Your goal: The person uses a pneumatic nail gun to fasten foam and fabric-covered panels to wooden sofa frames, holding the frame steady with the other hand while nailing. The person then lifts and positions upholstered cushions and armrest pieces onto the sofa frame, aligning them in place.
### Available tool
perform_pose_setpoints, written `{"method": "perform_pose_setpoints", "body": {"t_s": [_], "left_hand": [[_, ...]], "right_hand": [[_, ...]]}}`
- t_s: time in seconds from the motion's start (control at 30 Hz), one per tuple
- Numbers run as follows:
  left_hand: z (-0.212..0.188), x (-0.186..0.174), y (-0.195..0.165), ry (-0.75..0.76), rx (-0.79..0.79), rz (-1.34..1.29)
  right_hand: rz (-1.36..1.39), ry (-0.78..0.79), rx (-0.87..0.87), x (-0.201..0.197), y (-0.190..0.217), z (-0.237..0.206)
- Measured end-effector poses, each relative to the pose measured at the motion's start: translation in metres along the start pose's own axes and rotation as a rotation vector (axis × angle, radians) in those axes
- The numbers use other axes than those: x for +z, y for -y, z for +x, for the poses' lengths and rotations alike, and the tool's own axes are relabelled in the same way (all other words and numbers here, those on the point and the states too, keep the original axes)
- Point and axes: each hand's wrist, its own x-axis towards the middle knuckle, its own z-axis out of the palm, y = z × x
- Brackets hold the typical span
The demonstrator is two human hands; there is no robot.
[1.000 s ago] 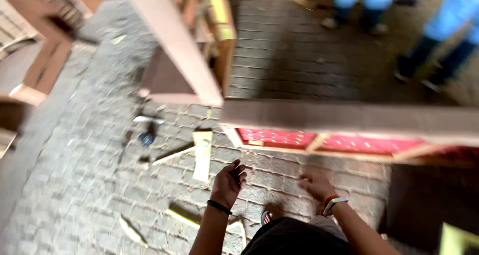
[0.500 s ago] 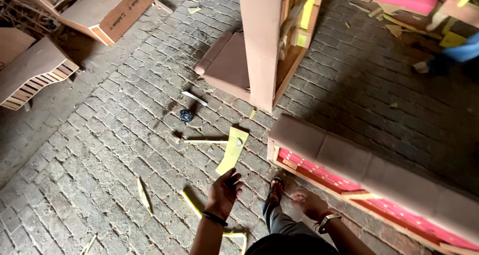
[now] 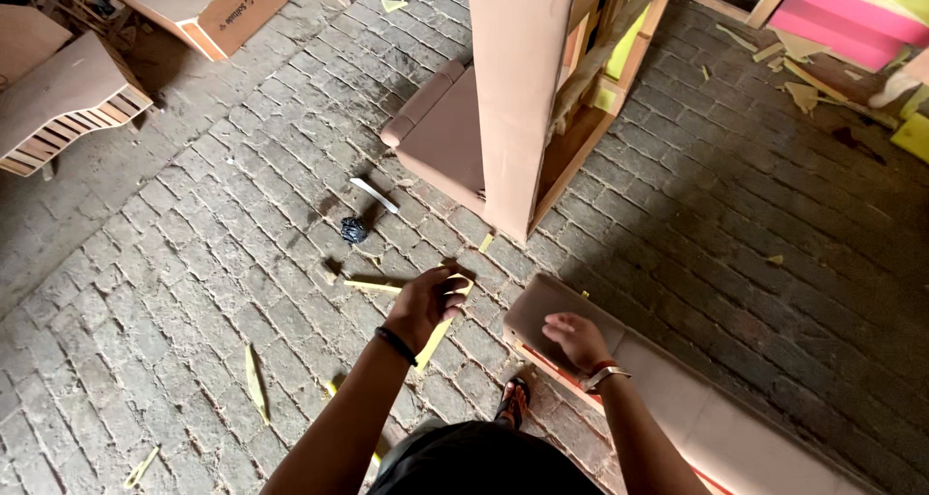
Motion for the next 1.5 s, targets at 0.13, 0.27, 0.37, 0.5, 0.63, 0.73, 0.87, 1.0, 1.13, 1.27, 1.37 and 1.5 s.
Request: {"method": "perform_pose_setpoints", "body": {"t_s": [0.13, 0.27, 0.37, 0.5, 0.63, 0.73, 0.87, 1.0, 1.13, 1.27, 1.37, 1.5], "left_hand": [[0.021, 0.035, -0.028, 0.026, -0.024, 0.127], [0.054, 0.057, -0.052, 0.123, -0.084, 0.121], [0.087, 0.059, -0.067, 0.161, -0.098, 0.142], [0.136, 0.046, -0.089, 0.179, -0.125, 0.228], [0.186, 0.042, -0.123, 0.238, -0.156, 0.256], [0.211, 0.048, -0.151, 0.305, -0.164, 0.252], [0.236, 0.049, -0.19, 0.349, -0.209, 0.37], [0.239, 0.056, -0.194, 0.435, -0.336, 0.454], [0.216, 0.074, -0.154, 0.606, -0.447, 0.534], [0.184, 0.086, -0.112, 0.765, -0.519, 0.554], [0.159, 0.089, -0.09, 0.795, -0.555, 0.596], [0.12, 0.084, -0.073, 0.855, -0.513, 0.74]], "right_hand": [[0.13, -0.067, 0.118, -0.025, 0.027, 0.01], [0.174, -0.136, 0.16, -0.026, 0.033, 0.013], [0.22, -0.15, 0.247, -0.011, 0.031, 0.02], [0.246, -0.157, 0.3, 0.012, 0.036, 0.034], [0.174, -0.27, 0.263, 0.026, 0.06, 0.048], [0.163, -0.36, 0.339, 0.031, 0.09, 0.061], [0.087, -0.405, 0.309, 0.053, 0.132, 0.079], [0.174, -0.632, 0.226, 0.09, 0.17, 0.073], [0.242, -0.833, 0.273, 0.132, 0.195, 0.032], [0.435, -0.999, 0.287, 0.155, 0.199, -0.032], [0.49, -1.091, 0.382, 0.171, 0.189, -0.084], [0.487, -1.145, 0.428, 0.202, 0.167, -0.134]]}}
